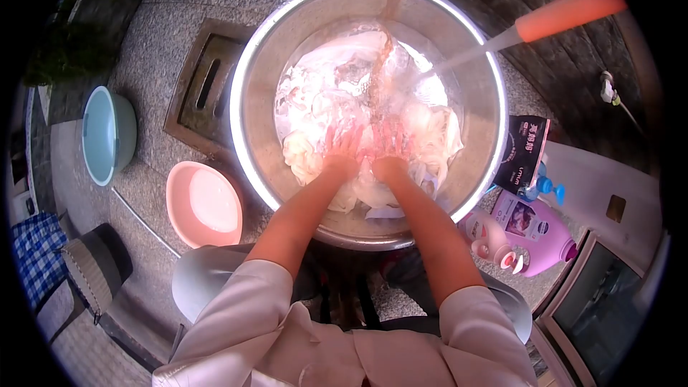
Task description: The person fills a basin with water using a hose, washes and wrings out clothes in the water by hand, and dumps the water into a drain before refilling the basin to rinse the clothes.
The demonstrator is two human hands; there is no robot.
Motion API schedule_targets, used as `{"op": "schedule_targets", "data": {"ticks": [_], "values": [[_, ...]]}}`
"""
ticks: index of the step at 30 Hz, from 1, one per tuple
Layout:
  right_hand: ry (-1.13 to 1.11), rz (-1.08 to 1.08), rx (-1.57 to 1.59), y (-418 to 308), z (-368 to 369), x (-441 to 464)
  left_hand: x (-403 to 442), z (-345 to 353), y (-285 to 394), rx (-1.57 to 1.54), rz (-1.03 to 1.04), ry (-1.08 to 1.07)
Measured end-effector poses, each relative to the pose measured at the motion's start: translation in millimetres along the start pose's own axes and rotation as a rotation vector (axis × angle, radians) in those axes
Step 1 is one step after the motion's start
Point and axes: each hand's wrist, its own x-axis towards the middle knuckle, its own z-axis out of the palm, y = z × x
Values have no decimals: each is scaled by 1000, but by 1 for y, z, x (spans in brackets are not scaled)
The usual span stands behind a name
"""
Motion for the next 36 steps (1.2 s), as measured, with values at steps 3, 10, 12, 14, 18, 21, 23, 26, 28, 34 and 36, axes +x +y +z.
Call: {"op": "schedule_targets", "data": {"ticks": [3,10,12,14,18,21,23,26,28,34,36], "values": [[-684,192,178,-1,-10,10,-2,3,0,-229,12,149],[-87,24,59,2,9,-1,-2,-1,2,-36,-11,104],[73,-23,0,1,10,-2,-3,-3,1,-50,3,131],[6,-3,-40,-1,3,-2,-3,-8,1,-53,0,52],[-273,40,-54,-2,-13,4,-1,-13,-3,-420,13,-35],[-74,4,-63,1,-5,4,3,-8,-3,-79,32,104],[-89,-7,-142,0,-10,5,4,-13,-3,-113,15,35],[-8,-36,-92,3,-6,5,6,-6,-2,-84,21,76],[23,-45,-85,4,2,7,11,14,-7,-104,51,200],[-60,-35,-97,1,-10,7,9,8,-5,-156,22,115],[-89,-27,-102,2,-7,7,11,15,-6,-121,30,182]]}}
